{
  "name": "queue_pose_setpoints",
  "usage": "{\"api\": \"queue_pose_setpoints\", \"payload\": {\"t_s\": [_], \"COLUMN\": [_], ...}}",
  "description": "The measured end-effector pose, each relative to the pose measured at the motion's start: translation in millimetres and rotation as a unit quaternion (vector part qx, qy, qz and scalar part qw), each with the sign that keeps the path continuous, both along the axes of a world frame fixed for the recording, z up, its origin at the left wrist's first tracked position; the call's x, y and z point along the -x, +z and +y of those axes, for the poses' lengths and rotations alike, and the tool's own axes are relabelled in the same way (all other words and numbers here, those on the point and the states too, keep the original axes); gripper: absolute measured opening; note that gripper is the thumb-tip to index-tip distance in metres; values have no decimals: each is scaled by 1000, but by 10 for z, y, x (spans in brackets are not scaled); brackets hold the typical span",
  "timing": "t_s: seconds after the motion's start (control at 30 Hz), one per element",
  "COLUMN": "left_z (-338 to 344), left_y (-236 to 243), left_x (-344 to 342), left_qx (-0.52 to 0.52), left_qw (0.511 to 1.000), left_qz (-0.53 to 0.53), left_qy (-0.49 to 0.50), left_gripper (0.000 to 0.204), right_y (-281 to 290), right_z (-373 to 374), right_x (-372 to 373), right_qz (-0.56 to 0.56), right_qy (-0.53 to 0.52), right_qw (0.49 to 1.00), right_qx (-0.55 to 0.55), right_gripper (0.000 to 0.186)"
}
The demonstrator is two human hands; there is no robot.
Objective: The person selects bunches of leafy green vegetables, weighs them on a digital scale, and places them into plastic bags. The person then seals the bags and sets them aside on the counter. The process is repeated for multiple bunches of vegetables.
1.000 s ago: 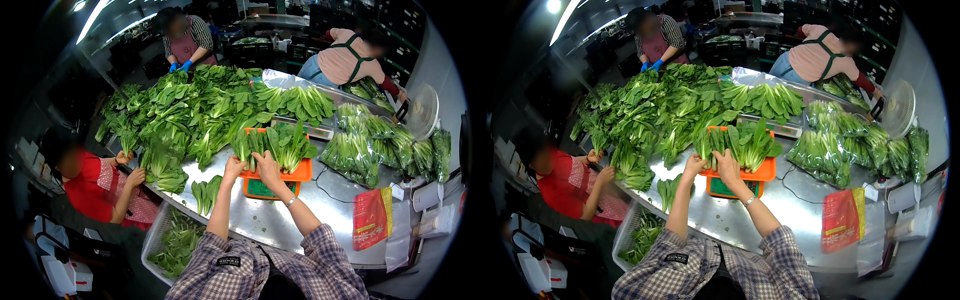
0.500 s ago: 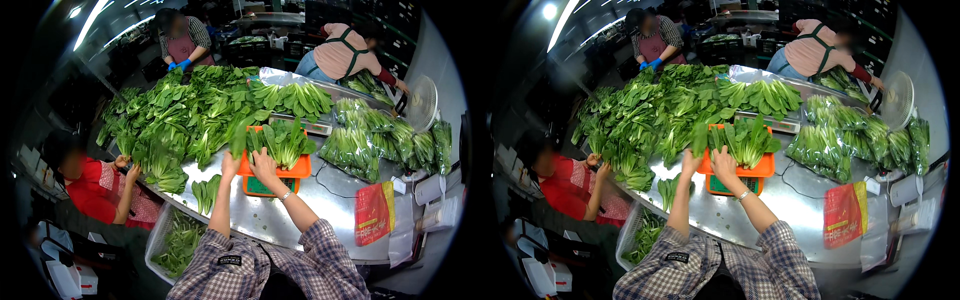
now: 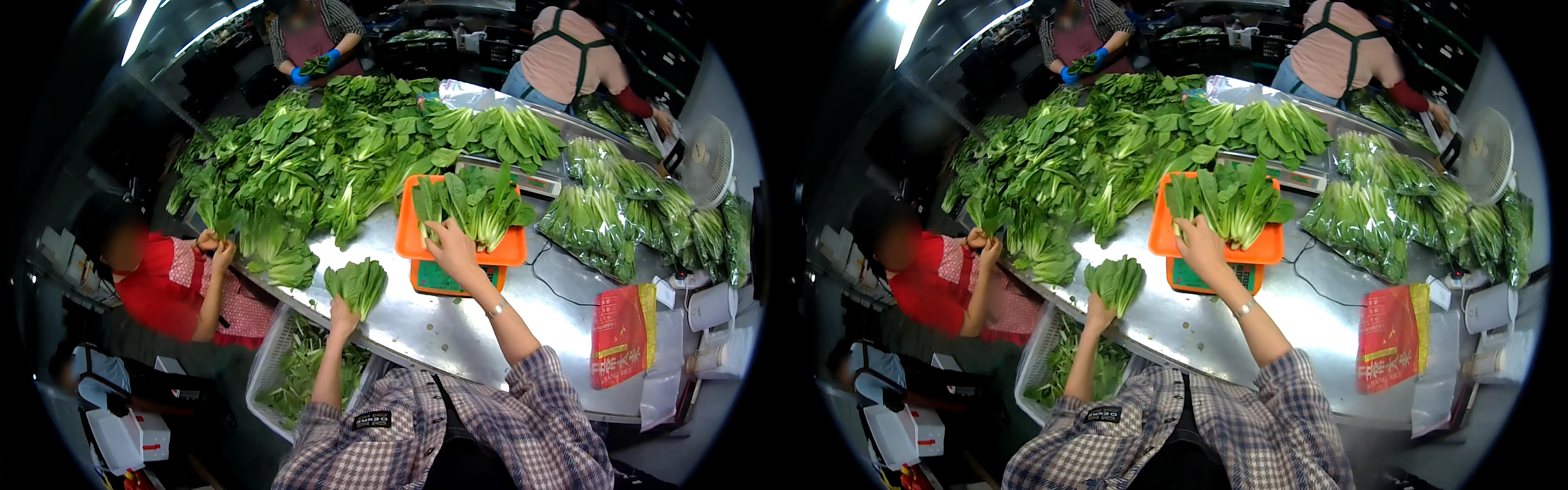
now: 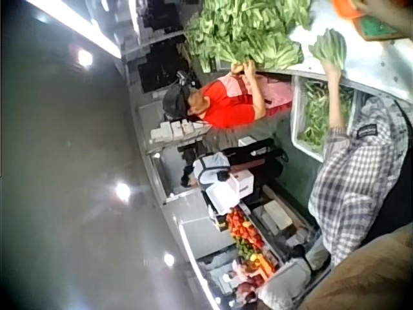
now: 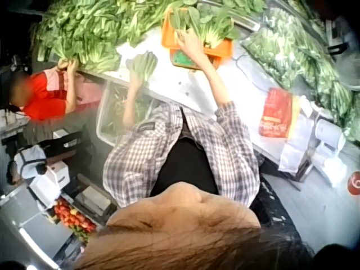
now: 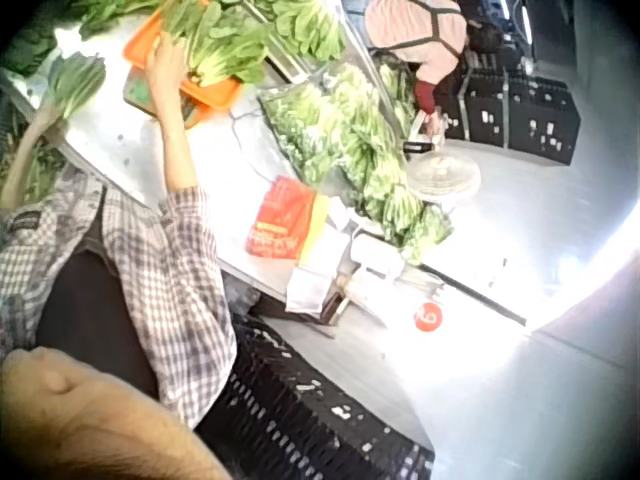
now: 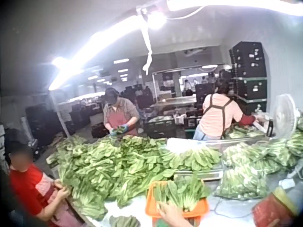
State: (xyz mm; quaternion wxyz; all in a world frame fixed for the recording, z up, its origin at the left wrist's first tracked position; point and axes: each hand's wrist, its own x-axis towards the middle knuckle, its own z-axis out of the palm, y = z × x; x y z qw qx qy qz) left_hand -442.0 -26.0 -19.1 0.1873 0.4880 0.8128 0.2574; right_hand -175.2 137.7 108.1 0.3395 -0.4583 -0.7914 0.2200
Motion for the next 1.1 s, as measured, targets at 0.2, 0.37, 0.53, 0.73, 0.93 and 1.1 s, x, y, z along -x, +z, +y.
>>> {"api": "queue_pose_setpoints", "payload": {"t_s": [0.2, 0.37, 0.53, 0.73, 0.93, 1.1], "left_z": [-108, -82, 201, 517, 854, 1335], "left_y": [429, 606, 889, 901, 1007, 1014], "left_x": [-146, -74, -161, -301, -848, -1398], "left_qx": [36, -43, -76, -126, -184, -190], "left_qw": [997, 994, 992, 990, 964, 976], "left_qz": [6, 28, -8, -42, -186, -74], "left_qy": [66, 99, 97, 45, -41, -77], "left_gripper": [101, 85, 79, 75, 44, 37], "right_y": [135, -845, -1353, -1265, -1195, -471], "right_z": [-515, -1322, -1909, -1825, -1727, -1210], "right_x": [-1625, -3391, -3559, -3566, -3150, -2071], "right_qz": [181, -260, -354, -286, -197, -129], "right_qy": [-193, -499, -521, -518, -431, -283], "right_qw": [963, 825, 774, 804, 880, 948], "right_qx": [-46, -61, 65, 60, 46, 73], "right_gripper": [26, 40, 37, 18, 16, 19]}}
